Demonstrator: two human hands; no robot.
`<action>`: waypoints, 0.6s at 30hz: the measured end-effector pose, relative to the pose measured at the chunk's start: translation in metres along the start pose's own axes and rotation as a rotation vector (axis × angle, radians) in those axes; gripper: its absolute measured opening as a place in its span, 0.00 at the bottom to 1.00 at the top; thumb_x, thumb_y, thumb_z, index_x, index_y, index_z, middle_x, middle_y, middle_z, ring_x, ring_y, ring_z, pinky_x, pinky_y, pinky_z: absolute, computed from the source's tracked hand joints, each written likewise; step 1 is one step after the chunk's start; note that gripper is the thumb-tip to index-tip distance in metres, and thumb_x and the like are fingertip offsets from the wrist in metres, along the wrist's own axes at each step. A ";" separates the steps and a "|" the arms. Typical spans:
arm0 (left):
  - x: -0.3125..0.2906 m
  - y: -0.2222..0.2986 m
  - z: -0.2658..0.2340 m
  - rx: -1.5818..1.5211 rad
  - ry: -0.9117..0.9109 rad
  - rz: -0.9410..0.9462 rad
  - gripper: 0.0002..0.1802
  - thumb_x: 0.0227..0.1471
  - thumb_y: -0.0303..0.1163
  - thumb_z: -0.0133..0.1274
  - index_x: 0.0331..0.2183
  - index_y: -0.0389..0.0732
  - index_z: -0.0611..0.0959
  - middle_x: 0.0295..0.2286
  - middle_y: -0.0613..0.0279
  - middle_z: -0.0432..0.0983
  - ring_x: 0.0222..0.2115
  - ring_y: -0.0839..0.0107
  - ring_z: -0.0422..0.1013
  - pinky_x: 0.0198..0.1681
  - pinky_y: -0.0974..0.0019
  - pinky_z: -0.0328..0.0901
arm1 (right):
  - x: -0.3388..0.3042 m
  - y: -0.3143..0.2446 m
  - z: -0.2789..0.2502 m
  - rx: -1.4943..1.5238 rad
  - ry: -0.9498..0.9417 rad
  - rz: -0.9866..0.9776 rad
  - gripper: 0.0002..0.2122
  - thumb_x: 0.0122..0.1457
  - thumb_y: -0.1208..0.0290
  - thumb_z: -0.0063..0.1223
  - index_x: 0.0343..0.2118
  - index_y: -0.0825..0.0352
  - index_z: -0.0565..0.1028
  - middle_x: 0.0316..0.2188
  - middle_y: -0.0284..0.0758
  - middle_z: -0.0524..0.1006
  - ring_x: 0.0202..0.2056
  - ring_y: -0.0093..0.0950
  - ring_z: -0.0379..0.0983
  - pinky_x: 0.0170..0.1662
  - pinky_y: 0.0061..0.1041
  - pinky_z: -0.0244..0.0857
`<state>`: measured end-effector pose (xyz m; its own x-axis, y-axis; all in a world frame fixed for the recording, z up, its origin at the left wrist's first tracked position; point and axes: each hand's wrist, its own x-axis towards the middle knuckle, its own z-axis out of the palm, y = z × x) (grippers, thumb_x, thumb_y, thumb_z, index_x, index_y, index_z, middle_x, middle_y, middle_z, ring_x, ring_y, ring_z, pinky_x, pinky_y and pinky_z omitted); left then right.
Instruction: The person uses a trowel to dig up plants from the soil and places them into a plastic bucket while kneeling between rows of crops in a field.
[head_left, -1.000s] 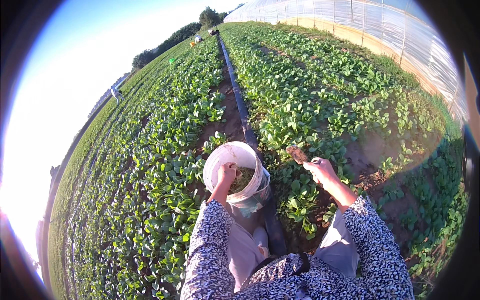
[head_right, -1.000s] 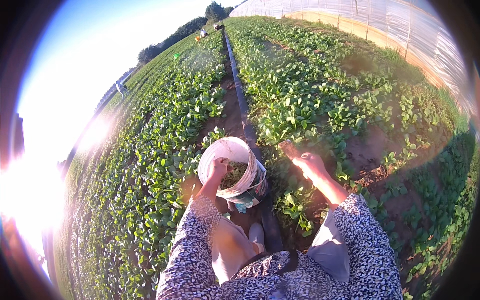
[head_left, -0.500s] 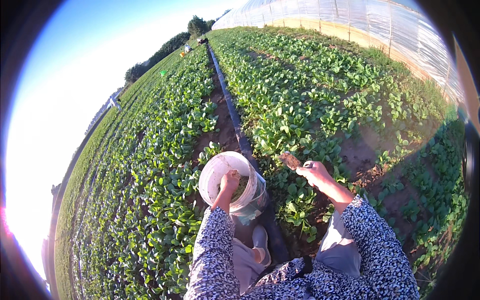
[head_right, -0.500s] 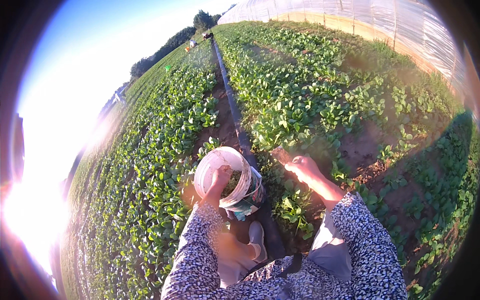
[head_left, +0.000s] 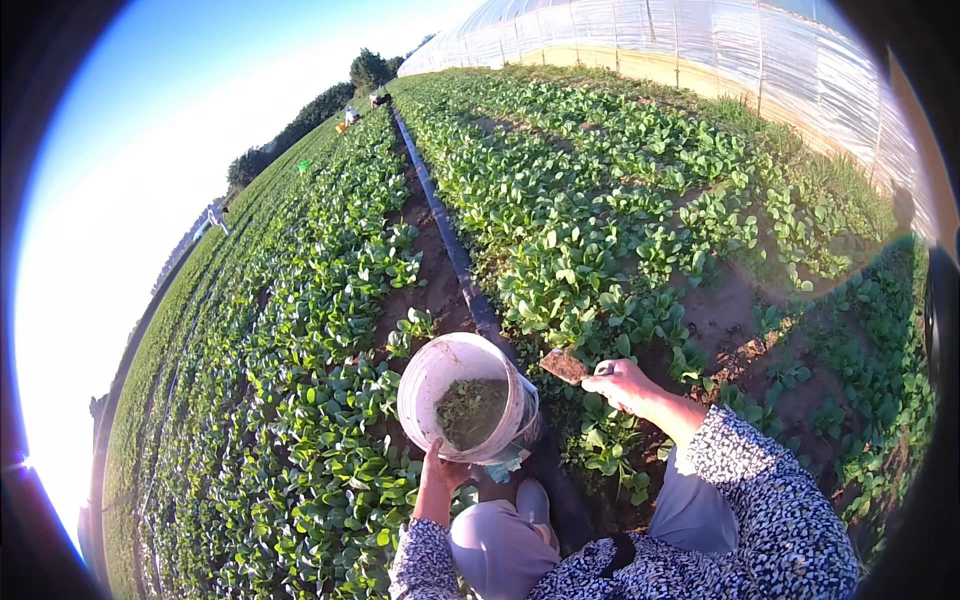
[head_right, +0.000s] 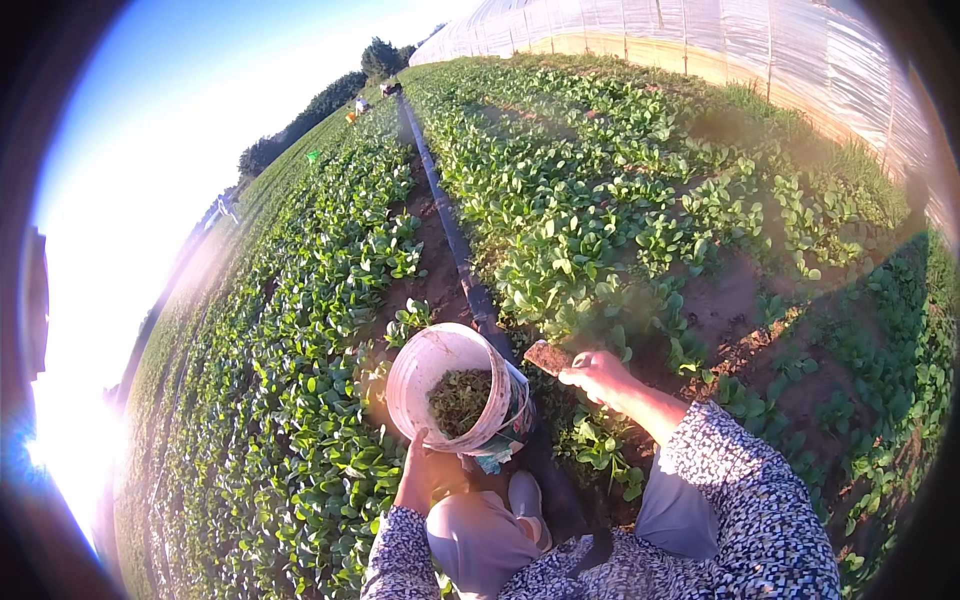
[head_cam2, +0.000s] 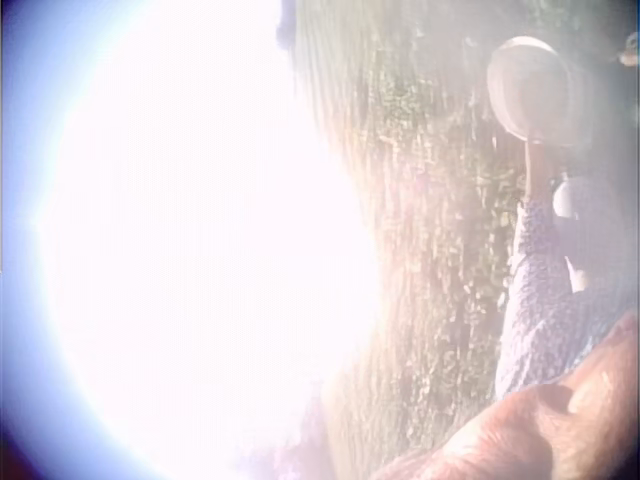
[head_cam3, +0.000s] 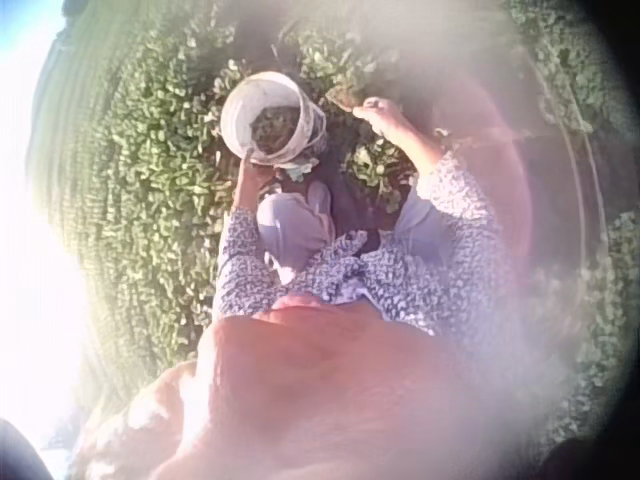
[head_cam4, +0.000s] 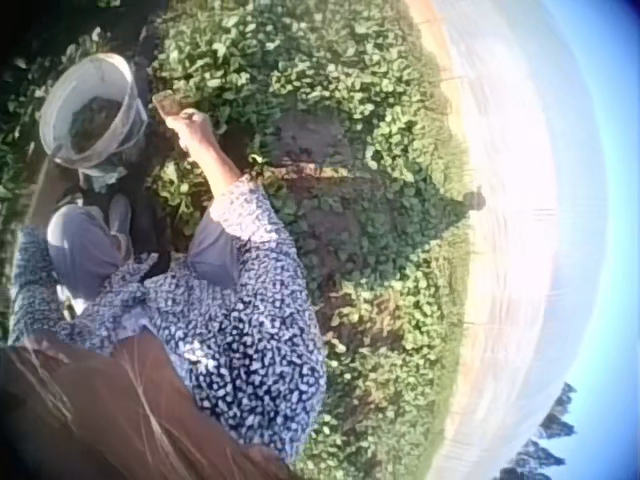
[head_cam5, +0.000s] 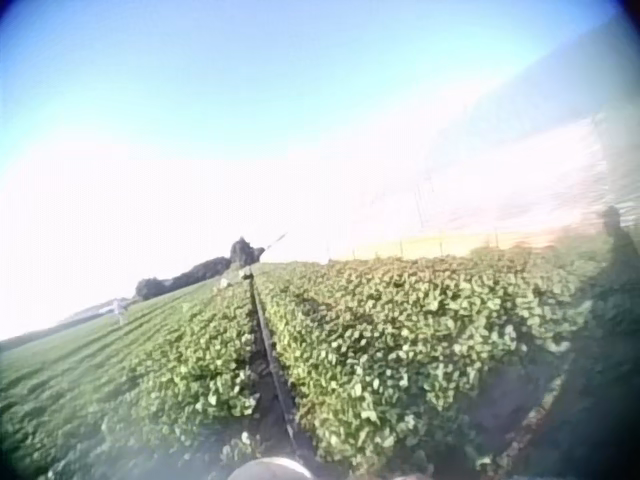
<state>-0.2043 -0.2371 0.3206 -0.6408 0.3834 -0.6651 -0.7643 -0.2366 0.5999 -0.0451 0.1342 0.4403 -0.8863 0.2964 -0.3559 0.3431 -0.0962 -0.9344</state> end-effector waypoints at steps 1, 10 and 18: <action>-0.006 -0.012 0.028 -0.040 -0.023 0.008 0.43 0.48 0.49 0.50 0.57 0.32 0.56 0.54 0.41 0.58 0.51 0.43 0.61 0.52 0.36 0.56 | 0.000 0.006 -0.007 -0.033 0.032 0.002 0.11 0.53 0.66 0.58 0.20 0.61 0.68 0.11 0.22 0.62 0.08 0.13 0.54 0.10 0.17 0.46; 0.041 -0.014 -0.027 -0.280 -0.031 -0.002 0.24 0.54 0.40 0.41 0.47 0.34 0.64 0.50 0.40 0.59 0.50 0.44 0.61 0.51 0.36 0.59 | -0.002 0.003 -0.007 -0.038 0.023 0.038 0.13 0.53 0.65 0.58 0.19 0.60 0.66 0.11 0.21 0.60 0.09 0.13 0.54 0.10 0.17 0.46; -0.024 -0.022 0.014 -0.215 -0.095 0.316 0.22 0.56 0.40 0.41 0.47 0.36 0.64 0.46 0.45 0.66 0.46 0.51 0.66 0.48 0.40 0.65 | -0.008 0.001 -0.015 -0.081 0.079 0.120 0.11 0.53 0.65 0.58 0.20 0.62 0.69 0.11 0.22 0.63 0.10 0.14 0.55 0.12 0.17 0.47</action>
<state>-0.1712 -0.2291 0.3297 -0.8451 0.3404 -0.4122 -0.5346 -0.5342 0.6549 -0.0330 0.1454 0.4429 -0.8110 0.3619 -0.4596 0.4720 -0.0592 -0.8796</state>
